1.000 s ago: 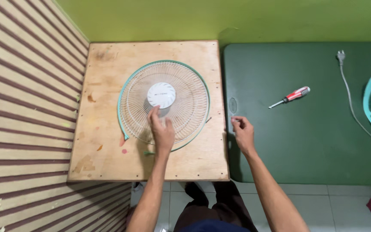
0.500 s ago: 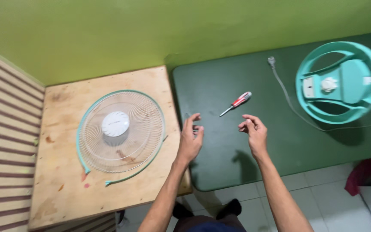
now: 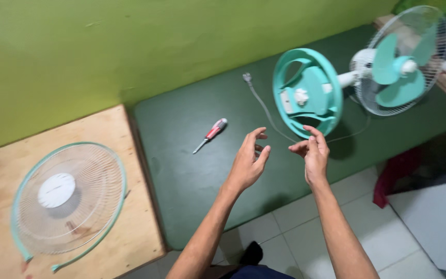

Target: The person assembles a standing fan by attaching the outer ring to the front grille, securing the fan blades to the motor shaft, and fitting the front and rear grilles onto the fan head. The person uses a screwdriver to tighten the ring and secures the components by hand.

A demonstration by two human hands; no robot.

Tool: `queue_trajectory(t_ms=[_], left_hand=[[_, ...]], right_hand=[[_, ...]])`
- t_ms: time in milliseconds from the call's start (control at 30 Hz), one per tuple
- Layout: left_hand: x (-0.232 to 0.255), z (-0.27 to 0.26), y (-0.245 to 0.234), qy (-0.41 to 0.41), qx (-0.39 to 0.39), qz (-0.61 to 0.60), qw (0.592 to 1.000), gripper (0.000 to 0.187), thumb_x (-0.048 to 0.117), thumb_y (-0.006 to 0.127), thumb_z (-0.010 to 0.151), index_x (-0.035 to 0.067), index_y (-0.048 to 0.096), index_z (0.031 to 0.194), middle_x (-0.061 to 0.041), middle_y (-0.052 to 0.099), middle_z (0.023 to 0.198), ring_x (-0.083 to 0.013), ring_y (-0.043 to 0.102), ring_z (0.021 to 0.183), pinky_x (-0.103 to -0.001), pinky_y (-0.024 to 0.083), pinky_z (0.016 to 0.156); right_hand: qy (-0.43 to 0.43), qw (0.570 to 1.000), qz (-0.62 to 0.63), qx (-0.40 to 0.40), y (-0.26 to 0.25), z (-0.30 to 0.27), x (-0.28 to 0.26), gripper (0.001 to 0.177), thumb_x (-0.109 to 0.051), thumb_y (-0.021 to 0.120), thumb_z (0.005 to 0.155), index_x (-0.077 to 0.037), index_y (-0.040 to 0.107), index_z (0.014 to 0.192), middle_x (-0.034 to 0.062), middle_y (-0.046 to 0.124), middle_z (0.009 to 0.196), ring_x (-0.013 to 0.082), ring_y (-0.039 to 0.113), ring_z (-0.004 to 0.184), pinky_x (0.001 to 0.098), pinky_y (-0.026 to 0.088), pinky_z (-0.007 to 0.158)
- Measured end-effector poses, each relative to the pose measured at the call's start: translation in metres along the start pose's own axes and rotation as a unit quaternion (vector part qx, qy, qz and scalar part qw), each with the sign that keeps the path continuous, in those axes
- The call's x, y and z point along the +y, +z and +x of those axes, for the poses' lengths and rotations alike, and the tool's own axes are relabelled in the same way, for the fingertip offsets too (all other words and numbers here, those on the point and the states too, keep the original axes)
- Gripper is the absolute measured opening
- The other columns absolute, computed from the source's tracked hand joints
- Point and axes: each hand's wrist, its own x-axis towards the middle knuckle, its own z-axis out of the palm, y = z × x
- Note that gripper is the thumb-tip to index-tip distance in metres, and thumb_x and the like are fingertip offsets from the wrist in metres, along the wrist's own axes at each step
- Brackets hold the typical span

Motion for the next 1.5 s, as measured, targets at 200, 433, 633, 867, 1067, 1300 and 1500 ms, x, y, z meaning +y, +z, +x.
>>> queue_trajectory(t_ms=[200,433,633,867,1067,1300,1500], left_hand=[[0.018,0.036,0.091,0.003,-0.030,-0.009,0.999,0.048,0.016,0.061,0.099,0.008,0.048,0.145,-0.011,0.061,0.134,-0.0201,0.069,0.097,-0.033,0.057,0.078],[0.023,0.075,0.176,0.021,-0.115,0.009,0.993,0.039,0.015,0.062,0.099,0.005,0.055,0.136,-0.009,0.060,0.124,-0.0167,0.066,0.087,-0.031,0.053,0.075],[0.025,0.124,0.244,0.044,-0.165,-0.011,0.985,0.034,0.015,0.062,0.098,0.004,0.058,0.130,-0.009,0.058,0.119,-0.0180,0.064,0.085,-0.032,0.054,0.075],[0.016,0.208,0.326,0.046,-0.171,0.012,0.984,0.028,0.014,0.063,0.096,0.003,0.063,0.122,-0.013,0.062,0.117,-0.0221,0.067,0.087,-0.034,0.054,0.075],[0.004,0.292,0.394,0.037,-0.152,-0.017,0.988,0.022,0.012,0.062,0.097,0.002,0.064,0.117,-0.013,0.064,0.112,-0.0235,0.068,0.090,-0.035,0.055,0.076],[-0.014,0.354,0.446,0.022,-0.094,0.037,0.995,0.016,0.007,0.060,0.098,0.003,0.065,0.113,-0.016,0.063,0.107,-0.0290,0.067,0.092,-0.037,0.056,0.080],[-0.036,0.384,0.445,0.071,0.038,0.173,0.982,0.025,0.003,0.065,0.087,0.004,0.065,0.112,-0.018,0.059,0.119,-0.0374,0.059,0.108,-0.048,0.049,0.093]], right_hand=[[-0.004,0.999,-0.004,0.034,-0.090,0.026,-0.025,0.031,-0.018,0.046,0.110,-0.001,0.053,0.135,0.0139,0.067,0.113,0.0218,0.069,0.100,0.0363,0.059,0.087],[0.005,0.993,-0.006,0.117,-0.172,0.043,-0.053,0.031,-0.022,0.048,0.109,-0.001,0.055,0.131,0.0142,0.065,0.116,0.0234,0.068,0.105,0.0380,0.059,0.090],[0.000,0.986,-0.025,0.167,-0.233,0.068,-0.076,0.032,-0.026,0.048,0.109,-0.002,0.057,0.129,0.0146,0.066,0.115,0.0238,0.068,0.105,0.0386,0.058,0.090],[0.021,0.982,-0.041,0.185,-0.311,0.147,-0.097,0.033,-0.029,0.047,0.108,-0.003,0.059,0.125,0.0121,0.068,0.112,0.0219,0.069,0.103,0.0366,0.059,0.088],[0.035,0.983,-0.077,0.163,-0.366,0.233,-0.102,0.028,-0.026,0.054,0.106,-0.003,0.063,0.120,0.0098,0.068,0.105,0.0185,0.069,0.096,0.0334,0.059,0.084],[0.040,0.988,-0.076,0.129,-0.408,0.315,-0.081,0.023,-0.020,0.060,0.103,-0.002,0.063,0.117,0.0091,0.068,0.102,0.0161,0.069,0.090,0.0311,0.060,0.079],[0.004,0.985,-0.165,0.045,-0.429,0.386,-0.053,0.025,-0.013,0.070,0.096,-0.001,0.063,0.117,0.0089,0.070,0.104,0.0152,0.069,0.086,0.0296,0.059,0.074]])
